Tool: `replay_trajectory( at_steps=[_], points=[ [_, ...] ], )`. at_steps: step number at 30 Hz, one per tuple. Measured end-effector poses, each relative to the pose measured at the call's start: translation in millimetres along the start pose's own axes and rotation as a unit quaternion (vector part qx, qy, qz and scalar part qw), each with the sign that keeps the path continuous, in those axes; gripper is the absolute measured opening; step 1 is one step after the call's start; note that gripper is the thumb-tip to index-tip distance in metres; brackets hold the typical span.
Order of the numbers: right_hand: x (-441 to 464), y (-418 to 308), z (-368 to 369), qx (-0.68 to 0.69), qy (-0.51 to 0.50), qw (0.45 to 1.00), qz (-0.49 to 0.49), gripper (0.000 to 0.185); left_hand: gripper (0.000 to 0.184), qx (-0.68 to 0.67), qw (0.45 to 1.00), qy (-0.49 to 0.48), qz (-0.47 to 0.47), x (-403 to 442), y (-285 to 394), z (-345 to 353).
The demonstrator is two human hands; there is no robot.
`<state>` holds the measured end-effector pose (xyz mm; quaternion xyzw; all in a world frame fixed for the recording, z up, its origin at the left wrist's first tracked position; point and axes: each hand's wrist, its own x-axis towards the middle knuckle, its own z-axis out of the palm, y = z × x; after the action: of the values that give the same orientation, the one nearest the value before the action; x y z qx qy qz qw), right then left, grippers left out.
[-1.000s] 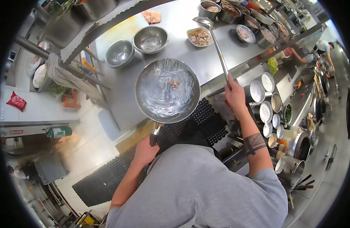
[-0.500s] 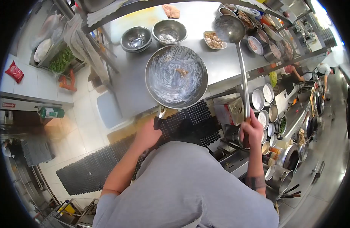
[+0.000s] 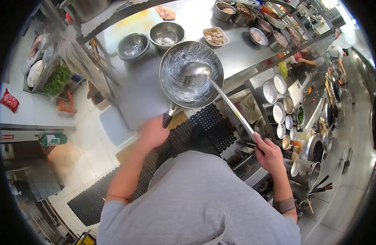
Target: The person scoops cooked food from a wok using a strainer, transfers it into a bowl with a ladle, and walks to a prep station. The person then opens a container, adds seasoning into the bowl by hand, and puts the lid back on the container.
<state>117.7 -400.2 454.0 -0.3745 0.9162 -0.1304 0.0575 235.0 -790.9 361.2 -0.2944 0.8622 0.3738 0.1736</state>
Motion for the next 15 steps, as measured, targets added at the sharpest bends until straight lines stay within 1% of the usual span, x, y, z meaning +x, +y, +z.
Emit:
replay_trajectory(
  at_steps=[3, 4, 7, 8, 9, 10, 11, 12, 13, 14, 15],
  points=[
    [-11.3, -2.7, -13.6, -0.012, -0.006, 1.000, 0.020, 0.055, 0.033, 0.010, 1.000, 0.002, 0.005, 5.9, -5.3, 10.0],
    [-4.1, -2.6, -8.4, -0.005, 0.010, 1.000, 0.019, 0.055, 0.033, 0.013, 1.000, -0.005, 0.007, 7.6, -3.4, 9.1],
    [18.1, -1.4, 1.4, 0.020, 0.011, 0.998, 0.054, 0.056, 0.033, 0.037, 0.999, -0.001, 0.025, 8.1, 5.5, 10.8],
    [14.9, 3.3, 0.8, 0.020, 0.012, 0.998, 0.053, 0.056, 0.030, 0.042, 0.998, 0.023, 0.034, 9.1, 6.4, 13.3],
    [10.0, 8.9, 0.0, 0.062, 0.007, 0.996, 0.057, 0.057, 0.028, 0.048, 0.997, 0.049, 0.043, 10.7, 8.2, 14.3],
    [4.9, 14.6, -0.3, 0.104, 0.002, 0.993, 0.059, 0.059, 0.028, 0.049, 0.997, 0.053, 0.041, 12.1, 12.2, 16.3],
    [-1.0, 18.5, -2.9, 0.106, 0.001, 0.993, 0.054, 0.059, 0.027, 0.049, 0.996, 0.064, 0.045, 13.5, 17.7, 19.9],
    [-7.8, 21.7, -9.0, 0.193, -0.059, 0.968, 0.148, 0.061, 0.027, 0.046, 0.995, 0.075, 0.046, 14.4, 23.9, 24.5],
    [-11.7, 25.6, -16.3, 0.273, -0.122, 0.924, 0.237, 0.062, 0.027, 0.042, 0.995, 0.083, 0.036, 15.9, 32.8, 26.3],
    [-11.2, 25.3, -23.4, 0.389, -0.141, 0.860, 0.300, 0.063, 0.028, 0.048, 0.997, 0.064, 0.017, 17.5, 43.9, 26.0],
    [-13.9, 42.0, -22.2, 0.412, -0.148, 0.855, 0.276, 0.063, 0.030, 0.054, 0.998, 0.045, -0.003, 16.9, 53.3, 27.1]
  ],
)
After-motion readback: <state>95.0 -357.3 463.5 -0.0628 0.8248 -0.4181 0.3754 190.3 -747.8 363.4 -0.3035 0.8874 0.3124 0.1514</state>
